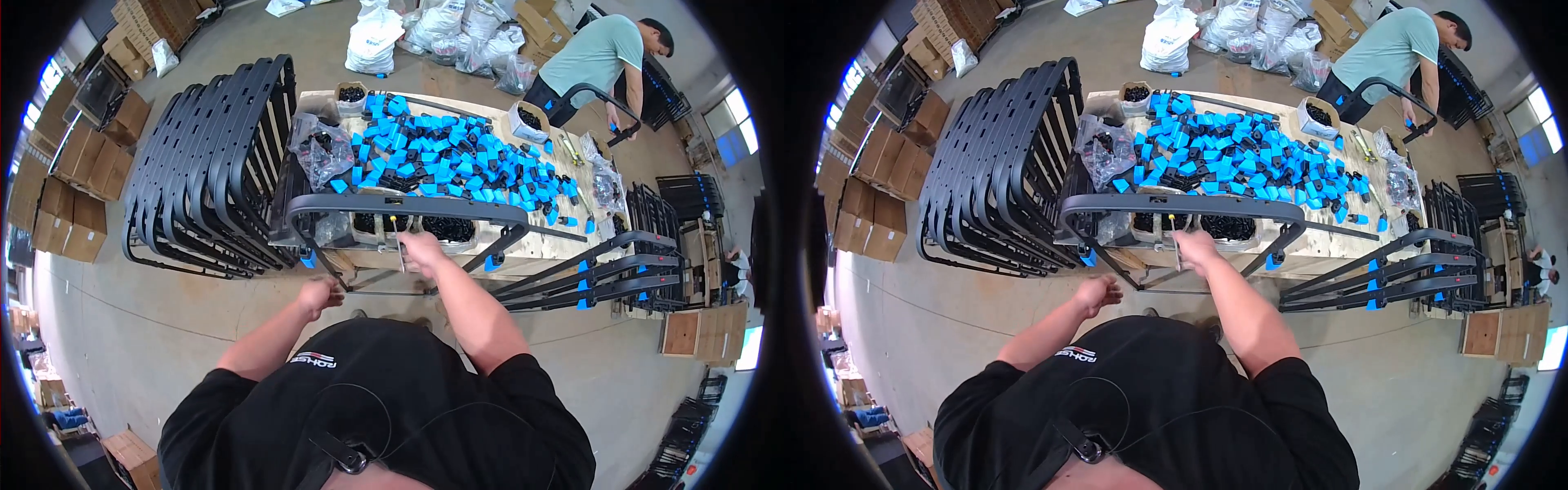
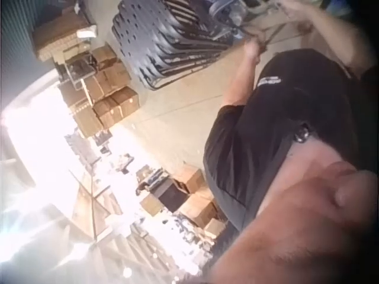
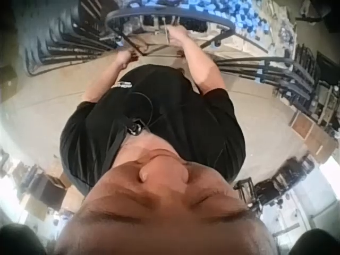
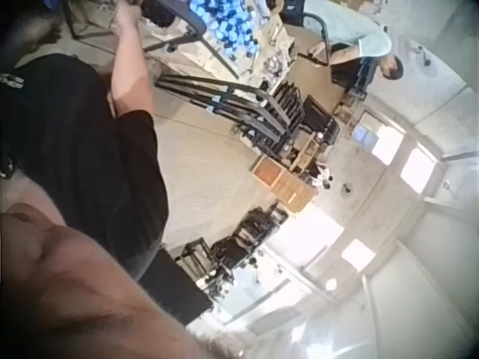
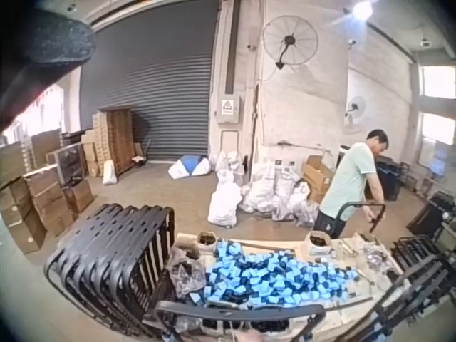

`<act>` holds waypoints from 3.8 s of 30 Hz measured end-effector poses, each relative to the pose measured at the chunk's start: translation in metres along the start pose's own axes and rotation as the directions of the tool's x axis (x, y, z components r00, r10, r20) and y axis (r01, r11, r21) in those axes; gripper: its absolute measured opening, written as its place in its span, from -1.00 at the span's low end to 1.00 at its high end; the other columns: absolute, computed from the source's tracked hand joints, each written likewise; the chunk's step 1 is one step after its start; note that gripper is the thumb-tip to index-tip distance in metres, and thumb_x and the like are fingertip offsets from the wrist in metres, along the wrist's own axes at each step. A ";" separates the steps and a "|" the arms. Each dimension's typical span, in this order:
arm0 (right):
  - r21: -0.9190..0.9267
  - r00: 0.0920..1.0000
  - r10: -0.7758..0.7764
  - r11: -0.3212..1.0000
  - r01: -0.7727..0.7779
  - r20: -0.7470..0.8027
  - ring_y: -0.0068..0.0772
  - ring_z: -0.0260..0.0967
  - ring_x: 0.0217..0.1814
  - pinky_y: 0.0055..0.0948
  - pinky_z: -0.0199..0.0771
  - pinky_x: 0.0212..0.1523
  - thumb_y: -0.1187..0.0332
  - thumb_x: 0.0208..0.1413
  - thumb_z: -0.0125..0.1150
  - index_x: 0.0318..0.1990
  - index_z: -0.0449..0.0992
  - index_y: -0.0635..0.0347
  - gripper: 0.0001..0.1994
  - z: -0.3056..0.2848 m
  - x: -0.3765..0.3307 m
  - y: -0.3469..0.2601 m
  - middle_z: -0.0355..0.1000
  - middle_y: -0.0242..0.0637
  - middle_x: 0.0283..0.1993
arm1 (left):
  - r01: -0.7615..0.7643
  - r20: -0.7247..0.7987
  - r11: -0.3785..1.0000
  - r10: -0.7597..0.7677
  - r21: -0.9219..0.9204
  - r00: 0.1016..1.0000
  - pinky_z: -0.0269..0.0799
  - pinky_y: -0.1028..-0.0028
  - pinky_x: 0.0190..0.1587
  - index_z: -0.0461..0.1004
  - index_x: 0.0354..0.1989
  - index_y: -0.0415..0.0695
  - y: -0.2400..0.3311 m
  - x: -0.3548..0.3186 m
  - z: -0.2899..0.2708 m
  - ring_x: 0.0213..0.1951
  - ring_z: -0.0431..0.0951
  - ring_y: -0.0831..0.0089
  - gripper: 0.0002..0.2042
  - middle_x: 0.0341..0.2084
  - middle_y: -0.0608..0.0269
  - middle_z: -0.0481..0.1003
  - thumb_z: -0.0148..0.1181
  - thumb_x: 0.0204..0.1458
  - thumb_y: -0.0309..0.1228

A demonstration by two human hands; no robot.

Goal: Assembling metal frame components by attaching blue plastic end caps and tightening fasteners using a tool.

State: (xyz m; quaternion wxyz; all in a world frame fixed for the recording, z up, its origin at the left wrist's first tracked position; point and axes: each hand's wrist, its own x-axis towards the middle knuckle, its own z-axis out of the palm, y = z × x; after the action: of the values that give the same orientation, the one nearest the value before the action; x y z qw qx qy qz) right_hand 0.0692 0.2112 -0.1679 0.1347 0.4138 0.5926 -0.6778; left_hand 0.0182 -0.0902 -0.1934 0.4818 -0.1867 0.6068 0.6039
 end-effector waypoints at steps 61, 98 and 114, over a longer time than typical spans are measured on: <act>0.181 0.929 0.326 0.938 -0.295 -0.175 -0.59 0.04 -0.73 -0.48 -0.06 -0.70 -0.02 0.02 0.43 -0.38 0.39 0.09 -0.58 -0.185 -0.113 0.006 0.25 -0.42 -0.58 | 0.384 -0.189 0.837 -0.336 0.390 0.923 -0.05 0.61 -0.74 0.43 -0.42 -0.10 0.146 -0.041 -0.013 -0.77 0.10 0.66 -0.74 -0.65 0.34 0.31 0.22 0.19 -0.19; -0.640 0.884 0.293 0.611 -0.466 -0.364 -0.45 0.20 -0.68 -0.27 0.14 -0.65 0.17 -0.10 0.53 -0.67 0.41 0.20 -0.59 -0.175 -0.090 -0.033 0.33 -0.28 -0.66 | -0.704 0.144 0.271 0.871 0.657 0.470 0.51 0.10 -0.11 0.48 -0.14 -0.12 0.023 0.109 -0.078 -0.17 0.58 -0.16 -0.66 -0.25 -0.08 0.57 0.37 -0.11 -0.35; -0.181 0.566 -0.405 0.894 0.409 -0.718 -0.28 0.58 -0.17 -0.28 0.54 -0.03 0.32 0.00 0.41 0.00 0.48 0.33 -0.58 -0.171 0.028 0.145 0.60 -0.13 -0.19 | -0.657 0.264 0.284 0.751 0.698 0.606 0.46 0.37 0.05 0.50 -0.08 -0.19 0.038 0.081 -0.055 -0.08 0.59 0.32 -0.70 -0.17 0.16 0.57 0.32 -0.01 -0.49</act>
State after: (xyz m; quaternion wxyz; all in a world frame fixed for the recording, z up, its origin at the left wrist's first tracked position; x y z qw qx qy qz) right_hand 0.2182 0.3383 -0.2810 -0.2777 0.5047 0.6723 -0.4649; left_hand -0.0697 -0.1046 -0.2488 0.1597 0.2781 0.8397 0.4383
